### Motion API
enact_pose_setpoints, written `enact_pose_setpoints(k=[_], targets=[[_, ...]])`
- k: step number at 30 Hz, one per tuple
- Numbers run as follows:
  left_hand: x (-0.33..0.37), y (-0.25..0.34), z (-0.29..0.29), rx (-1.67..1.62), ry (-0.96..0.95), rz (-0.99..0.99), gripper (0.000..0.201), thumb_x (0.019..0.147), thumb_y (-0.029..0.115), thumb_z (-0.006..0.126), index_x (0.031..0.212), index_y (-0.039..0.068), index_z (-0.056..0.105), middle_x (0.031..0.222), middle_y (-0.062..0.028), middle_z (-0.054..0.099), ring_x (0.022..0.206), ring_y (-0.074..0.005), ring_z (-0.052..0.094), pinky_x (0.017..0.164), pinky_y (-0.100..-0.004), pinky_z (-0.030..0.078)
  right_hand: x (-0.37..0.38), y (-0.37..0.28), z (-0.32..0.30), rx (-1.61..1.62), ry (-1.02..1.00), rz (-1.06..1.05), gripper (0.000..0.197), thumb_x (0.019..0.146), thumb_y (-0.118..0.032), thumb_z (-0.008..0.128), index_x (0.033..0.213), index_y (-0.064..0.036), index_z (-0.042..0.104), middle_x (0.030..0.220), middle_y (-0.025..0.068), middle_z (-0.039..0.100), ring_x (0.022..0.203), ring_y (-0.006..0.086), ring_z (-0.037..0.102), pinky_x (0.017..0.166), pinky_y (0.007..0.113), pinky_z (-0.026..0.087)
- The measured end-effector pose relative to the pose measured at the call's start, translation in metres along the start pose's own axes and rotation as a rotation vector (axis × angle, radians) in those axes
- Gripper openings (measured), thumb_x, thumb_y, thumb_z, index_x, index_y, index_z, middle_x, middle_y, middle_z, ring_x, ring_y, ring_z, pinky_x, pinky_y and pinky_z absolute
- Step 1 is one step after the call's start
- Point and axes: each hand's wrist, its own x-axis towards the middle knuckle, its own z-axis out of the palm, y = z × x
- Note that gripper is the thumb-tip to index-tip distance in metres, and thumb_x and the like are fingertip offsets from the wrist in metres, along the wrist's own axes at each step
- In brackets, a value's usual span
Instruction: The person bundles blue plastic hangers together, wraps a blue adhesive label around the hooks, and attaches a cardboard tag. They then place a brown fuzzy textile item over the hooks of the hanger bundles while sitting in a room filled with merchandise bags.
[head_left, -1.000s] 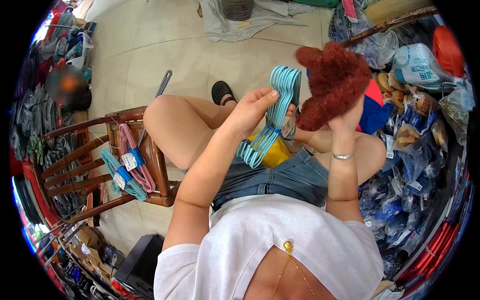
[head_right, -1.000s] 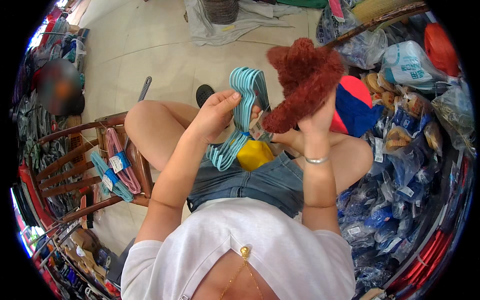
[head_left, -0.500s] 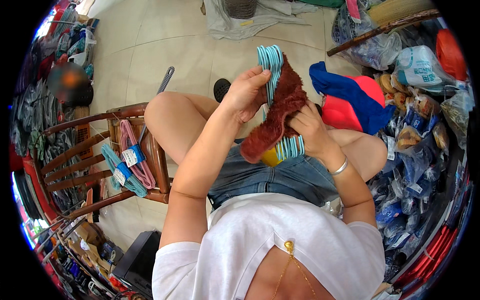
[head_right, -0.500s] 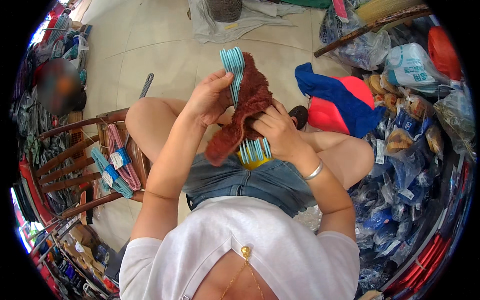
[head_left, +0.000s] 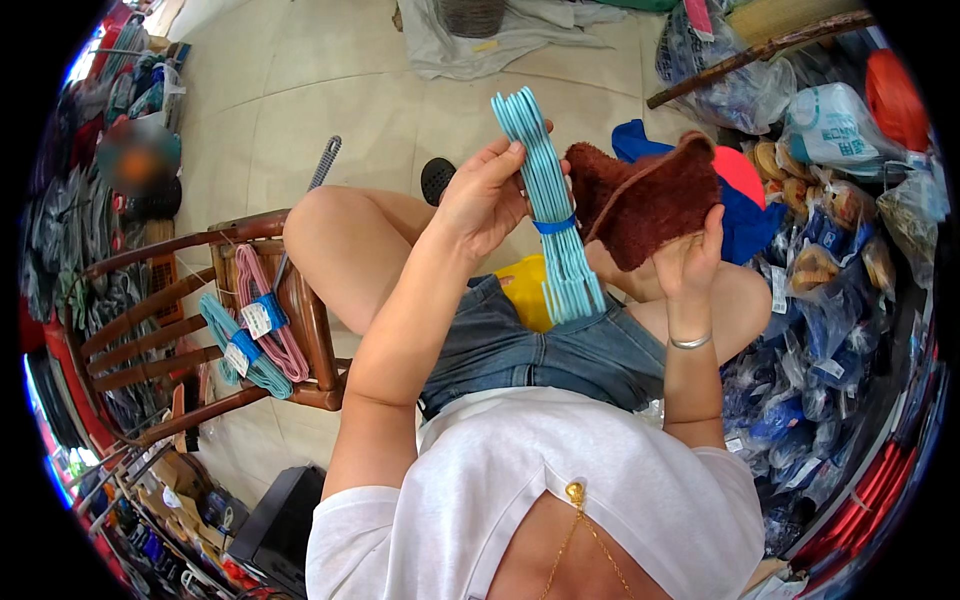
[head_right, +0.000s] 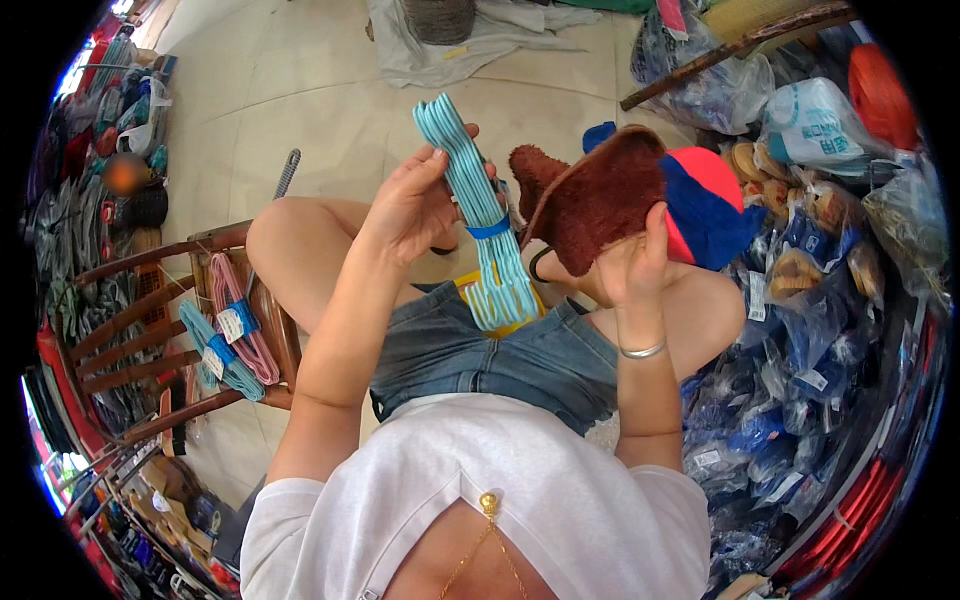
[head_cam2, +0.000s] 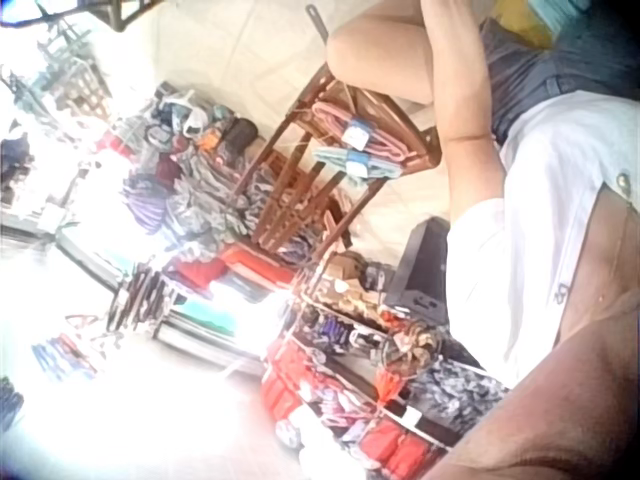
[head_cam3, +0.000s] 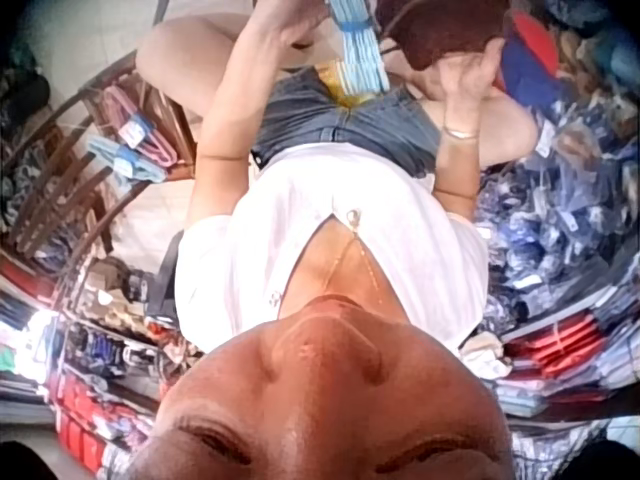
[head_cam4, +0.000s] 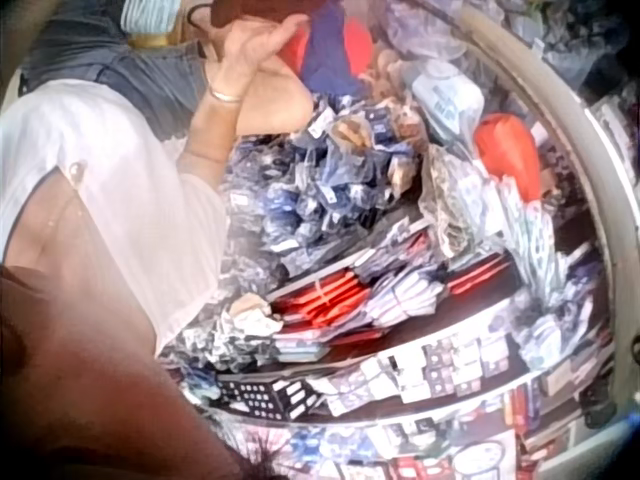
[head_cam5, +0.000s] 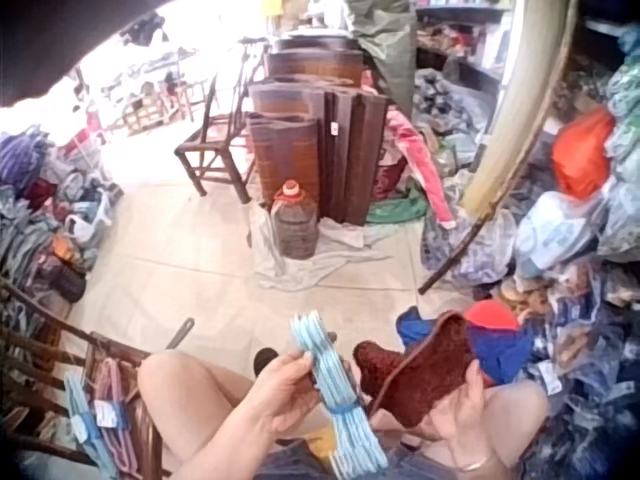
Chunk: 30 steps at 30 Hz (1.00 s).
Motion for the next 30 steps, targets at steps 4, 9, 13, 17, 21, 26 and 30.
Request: enact_pose_setpoints(k=[4, 9, 13, 17, 21, 26, 30], targets=[[0.000, 0.001, 0.016, 0.009, 0.098, 0.008, 0.027, 0.097, 0.021, 0.036, 0.119, 0.006, 0.045, 0.105, -0.0109, 0.058, 0.097, -0.0249, 0.059, 0.081, -0.0417, 0.051, -0.003, 0.006, -0.003, -0.294, -0.071, 0.023, 0.061, 0.087, -0.044, 0.053, 0.131, -0.0043, 0.038, 0.124, 0.0141, 0.050, 0.113, 0.0286, 0.050, 0.095, 0.041, 0.041], [-0.001, -0.006, 0.020, 0.066, 0.087, 0.017, 0.023, 0.095, 0.012, 0.040, 0.118, 0.008, 0.044, 0.106, -0.0076, 0.057, 0.102, -0.0220, 0.056, 0.086, -0.0371, 0.049, 0.012, 0.020, 0.009, -1.056, -0.214, -0.085, 0.028, 0.083, -0.021, 0.060, 0.099, 0.0020, 0.061, 0.109, 0.0145, 0.055, 0.092, 0.0255, 0.057, 0.080, 0.033, 0.045], [0.001, -0.008, 0.014, 0.080, 0.145, 0.016, 0.029, 0.092, 0.010, 0.046, 0.121, 0.008, 0.045, 0.112, -0.0081, 0.056, 0.106, -0.0218, 0.055, 0.091, -0.0383, 0.046, 0.024, 0.019, 0.023, -1.554, -0.419, -0.329, 0.023, 0.074, -0.016, 0.066, 0.091, -0.0014, 0.062, 0.097, 0.0165, 0.053, 0.083, 0.0315, 0.057, 0.071, 0.036, 0.048], [0.003, -0.001, 0.014, 0.092, 0.214, -0.014, 0.026, 0.093, 0.005, 0.042, 0.118, 0.008, 0.046, 0.108, -0.0070, 0.055, 0.101, -0.0206, 0.056, 0.088, -0.0365, 0.048, 0.023, 0.014, 0.031, -1.892, -0.565, -0.270, 0.019, 0.071, -0.015, 0.065, 0.085, -0.0037, 0.059, 0.090, 0.0132, 0.054, 0.072, 0.0337, 0.058, 0.062, 0.040, 0.048], [0.008, -0.001, 0.009, 0.134, 0.226, 0.001, 0.028, 0.092, 0.003, 0.043, 0.119, 0.010, 0.049, 0.109, -0.0056, 0.056, 0.099, -0.0200, 0.057, 0.086, -0.0360, 0.048, 0.024, 0.016, 0.036, -2.017, -0.595, -0.214, 0.015, 0.072, -0.014, 0.061, 0.084, -0.0057, 0.058, 0.081, 0.0133, 0.056, 0.065, 0.0345, 0.058, 0.059, 0.041, 0.048], [0.012, -0.011, -0.001, 0.143, 0.200, -0.051, 0.035, 0.090, 0.002, 0.046, 0.124, 0.010, 0.047, 0.105, -0.0039, 0.058, 0.095, -0.0174, 0.057, 0.085, -0.0340, 0.048, 0.044, 0.019, 0.020, -1.732, -0.529, 0.098, 0.019, 0.075, -0.015, 0.051, 0.088, -0.0053, 0.060, 0.075, 0.0198, 0.059, 0.067, 0.0333, 0.060, 0.060, 0.040, 0.048], [0.010, -0.011, -0.005, 0.100, 0.227, -0.031, 0.038, 0.090, 0.004, 0.045, 0.128, 0.011, 0.043, 0.108, -0.0094, 0.058, 0.102, -0.0218, 0.058, 0.087, -0.0363, 0.048, 0.041, 0.018, 0.000, -0.569, -0.061, 0.601, 0.037, 0.079, -0.014, 0.046, 0.112, -0.0002, 0.053, 0.103, 0.0149, 0.060, 0.091, 0.0256, 0.060, 0.081, 0.037, 0.048]])
